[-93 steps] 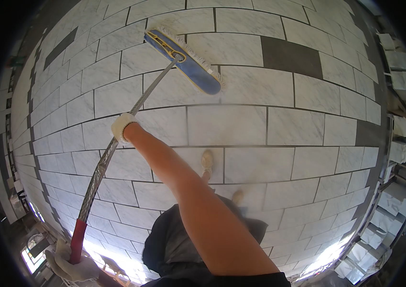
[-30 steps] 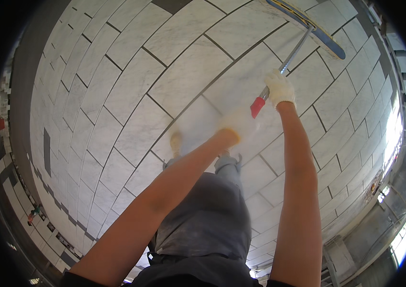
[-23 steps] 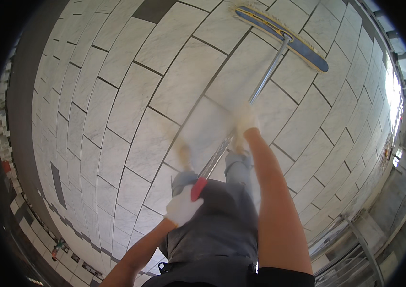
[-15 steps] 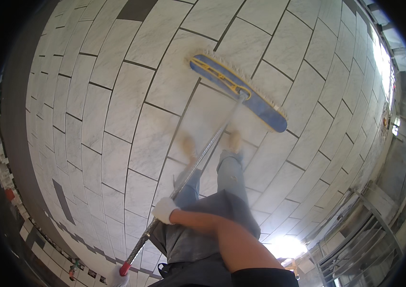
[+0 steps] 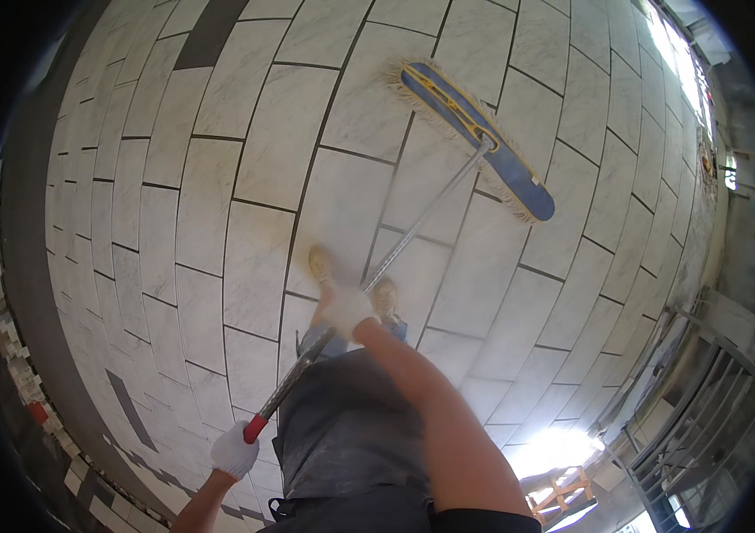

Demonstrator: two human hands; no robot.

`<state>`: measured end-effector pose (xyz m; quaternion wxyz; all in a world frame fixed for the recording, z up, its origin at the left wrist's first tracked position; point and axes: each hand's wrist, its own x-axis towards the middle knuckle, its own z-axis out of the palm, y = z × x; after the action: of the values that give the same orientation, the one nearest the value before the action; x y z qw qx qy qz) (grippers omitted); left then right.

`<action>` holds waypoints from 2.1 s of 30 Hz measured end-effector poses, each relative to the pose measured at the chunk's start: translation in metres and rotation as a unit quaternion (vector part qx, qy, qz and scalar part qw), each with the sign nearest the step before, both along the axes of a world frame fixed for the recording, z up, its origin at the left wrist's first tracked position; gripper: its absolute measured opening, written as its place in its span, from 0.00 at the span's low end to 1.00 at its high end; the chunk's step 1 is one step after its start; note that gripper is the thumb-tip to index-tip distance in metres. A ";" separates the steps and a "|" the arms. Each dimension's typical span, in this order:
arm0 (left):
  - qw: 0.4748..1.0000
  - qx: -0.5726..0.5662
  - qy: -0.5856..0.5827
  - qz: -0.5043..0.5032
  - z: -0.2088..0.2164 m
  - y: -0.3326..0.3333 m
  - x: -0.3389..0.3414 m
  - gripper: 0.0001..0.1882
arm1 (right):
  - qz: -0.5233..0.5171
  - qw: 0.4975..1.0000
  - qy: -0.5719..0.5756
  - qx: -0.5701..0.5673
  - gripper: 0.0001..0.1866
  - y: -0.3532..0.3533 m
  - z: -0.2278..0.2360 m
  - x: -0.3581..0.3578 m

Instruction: The person mops a tiled floor using a flat mop with a long handle. They move the mop back and forth across the floor in a large room with stacked tiles and wooden furniture visible in the background.

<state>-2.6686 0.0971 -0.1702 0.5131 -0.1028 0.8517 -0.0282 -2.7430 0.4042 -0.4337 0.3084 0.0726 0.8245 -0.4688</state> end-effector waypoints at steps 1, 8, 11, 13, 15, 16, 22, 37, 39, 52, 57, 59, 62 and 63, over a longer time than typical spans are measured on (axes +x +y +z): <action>0.998 0.068 0.008 -0.014 -0.029 0.054 -0.008 0.16 | 0.253 0.917 0.218 0.218 0.08 0.055 -0.025 -0.010; 0.928 0.368 0.053 -0.009 -0.119 0.365 -0.114 0.20 | 0.118 0.857 0.293 0.408 0.12 0.297 0.010 -0.049; 0.923 0.377 0.076 -0.007 -0.104 0.385 -0.134 0.19 | 0.090 0.886 0.238 0.389 0.15 0.315 0.038 -0.065; 0.922 0.382 0.067 -0.005 -0.084 0.363 -0.128 0.19 | 0.097 0.888 0.231 0.386 0.15 0.309 0.035 -0.063; 0.919 0.382 0.086 -0.035 -0.062 0.315 -0.107 0.18 | 0.097 0.884 0.239 0.391 0.15 0.296 0.019 -0.053; 0.928 0.362 0.078 -0.046 -0.046 0.287 -0.093 0.19 | 0.095 0.889 0.240 0.378 0.14 0.287 0.010 -0.044; 0.945 0.315 0.040 0.077 0.053 0.107 -0.052 0.21 | 0.012 0.907 0.320 0.273 0.13 0.183 -0.022 -0.011; 0.592 0.062 0.419 0.685 0.078 -0.243 0.182 0.12 | 0.312 0.895 0.307 0.087 0.09 -0.302 -0.010 0.006; 0.561 -0.011 0.415 0.716 0.098 -0.276 0.240 0.12 | 0.383 0.871 0.309 0.016 0.06 -0.392 -0.001 0.032; 0.643 -0.488 0.589 0.030 0.306 -0.351 0.404 0.11 | 0.617 0.721 0.275 -0.155 0.07 -0.765 0.173 0.251; 0.621 -0.441 0.643 -0.081 0.339 -0.355 0.451 0.19 | 0.628 0.726 0.231 -0.157 0.08 -0.730 0.187 0.283; 0.670 -0.413 0.599 -0.144 0.352 -0.355 0.455 0.19 | 0.529 0.786 0.262 -0.180 0.05 -0.685 0.187 0.288; 0.623 -0.449 0.627 -0.127 0.355 -0.357 0.436 0.25 | 0.376 0.860 0.294 -0.180 0.02 -0.592 0.190 0.289; 0.568 -0.423 0.652 -0.271 0.349 -0.367 0.418 0.23 | 0.313 0.881 0.304 -0.185 0.02 -0.554 0.187 0.287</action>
<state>-2.2510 -0.2695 0.1784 -0.3145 -0.0628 0.8344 -0.4482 -2.4556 -0.1493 -0.2464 0.1808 -0.3936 0.7556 -0.4913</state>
